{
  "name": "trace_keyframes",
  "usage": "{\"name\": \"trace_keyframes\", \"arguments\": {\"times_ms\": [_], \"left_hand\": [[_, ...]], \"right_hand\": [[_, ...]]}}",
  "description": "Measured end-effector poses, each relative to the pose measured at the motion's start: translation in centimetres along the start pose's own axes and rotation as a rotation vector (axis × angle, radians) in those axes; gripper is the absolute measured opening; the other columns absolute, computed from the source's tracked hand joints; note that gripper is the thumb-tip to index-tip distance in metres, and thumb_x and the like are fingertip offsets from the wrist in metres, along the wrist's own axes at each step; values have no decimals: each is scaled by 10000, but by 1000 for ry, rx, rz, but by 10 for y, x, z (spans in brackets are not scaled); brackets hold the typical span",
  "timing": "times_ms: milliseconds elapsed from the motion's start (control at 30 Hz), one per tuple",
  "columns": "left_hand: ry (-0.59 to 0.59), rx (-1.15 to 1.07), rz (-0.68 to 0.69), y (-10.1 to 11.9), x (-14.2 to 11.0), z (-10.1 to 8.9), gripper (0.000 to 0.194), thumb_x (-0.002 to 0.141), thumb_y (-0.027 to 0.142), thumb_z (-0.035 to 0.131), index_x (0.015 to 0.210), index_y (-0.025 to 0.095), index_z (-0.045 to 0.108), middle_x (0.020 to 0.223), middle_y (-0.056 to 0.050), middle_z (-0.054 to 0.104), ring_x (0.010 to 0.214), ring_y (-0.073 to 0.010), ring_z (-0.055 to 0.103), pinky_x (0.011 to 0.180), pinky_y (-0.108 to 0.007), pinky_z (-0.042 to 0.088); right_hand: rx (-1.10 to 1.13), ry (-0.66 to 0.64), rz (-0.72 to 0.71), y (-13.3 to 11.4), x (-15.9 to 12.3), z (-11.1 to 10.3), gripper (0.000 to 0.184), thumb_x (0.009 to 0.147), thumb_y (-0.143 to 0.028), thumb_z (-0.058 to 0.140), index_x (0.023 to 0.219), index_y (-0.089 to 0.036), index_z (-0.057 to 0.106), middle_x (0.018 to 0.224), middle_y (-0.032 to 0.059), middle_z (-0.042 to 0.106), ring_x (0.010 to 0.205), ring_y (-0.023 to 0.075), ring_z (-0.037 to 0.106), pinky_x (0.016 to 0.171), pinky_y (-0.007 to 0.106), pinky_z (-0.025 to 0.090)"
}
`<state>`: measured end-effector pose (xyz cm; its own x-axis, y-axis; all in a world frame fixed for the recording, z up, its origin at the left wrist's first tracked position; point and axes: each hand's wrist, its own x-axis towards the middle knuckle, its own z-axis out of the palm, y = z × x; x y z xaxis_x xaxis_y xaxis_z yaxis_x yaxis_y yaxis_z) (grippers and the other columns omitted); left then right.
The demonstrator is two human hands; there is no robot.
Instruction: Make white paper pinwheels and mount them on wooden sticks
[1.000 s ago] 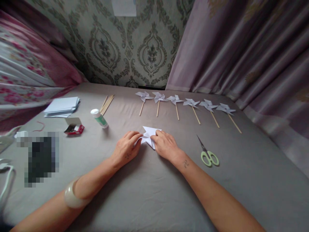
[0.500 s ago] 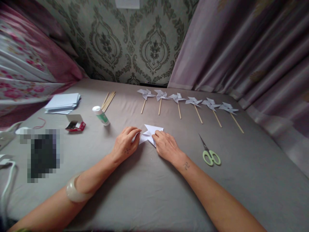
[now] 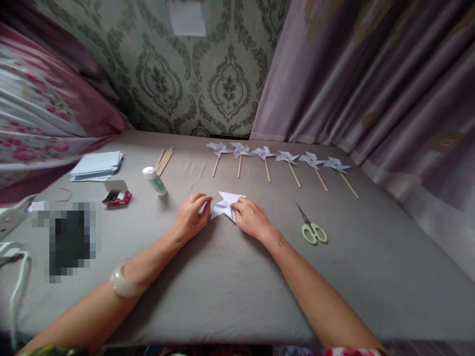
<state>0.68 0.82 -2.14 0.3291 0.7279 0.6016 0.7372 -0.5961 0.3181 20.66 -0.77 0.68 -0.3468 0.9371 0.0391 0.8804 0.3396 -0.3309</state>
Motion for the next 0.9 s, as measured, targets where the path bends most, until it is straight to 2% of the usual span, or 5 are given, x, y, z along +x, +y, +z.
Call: {"name": "trace_keyframes", "arguments": {"times_ms": [433, 600, 767, 900], "left_hand": [[-22, -18, -22, -1, 1, -1, 193, 898, 170, 451, 972, 167, 629, 933, -88, 652, 880, -184, 602, 806, -318, 506], [-50, -18, -14, 0, 0, -3, 191, 898, 178, 455, 967, 163, 632, 920, -88, 661, 869, -187, 610, 799, -319, 506], [-202, -40, 38, 7, -3, -5, 157, 874, 215, 518, 971, 188, 640, 911, -75, 655, 854, -191, 623, 761, -315, 510], [-330, 14, 55, 12, -4, -7, 171, 847, 222, 561, 998, 199, 638, 945, -73, 660, 880, -211, 624, 768, -331, 515]], "right_hand": [[92, 44, 18, 3, -1, -5, 376, 858, -113, 407, 1108, -183, 679, 1123, 67, 660, 1021, 172, 605, 896, 254, 415], [71, 92, 112, 8, -11, -9, 365, 858, -134, 409, 1094, -186, 683, 1059, 65, 683, 922, 169, 627, 840, 266, 434], [45, 89, 230, 9, -28, -4, 333, 850, -170, 440, 1077, -168, 684, 1042, 85, 701, 935, 189, 635, 841, 277, 436], [71, 72, 261, -5, -35, -1, 333, 872, -187, 432, 1108, -166, 665, 1060, 94, 704, 935, 192, 643, 827, 276, 438]]}}
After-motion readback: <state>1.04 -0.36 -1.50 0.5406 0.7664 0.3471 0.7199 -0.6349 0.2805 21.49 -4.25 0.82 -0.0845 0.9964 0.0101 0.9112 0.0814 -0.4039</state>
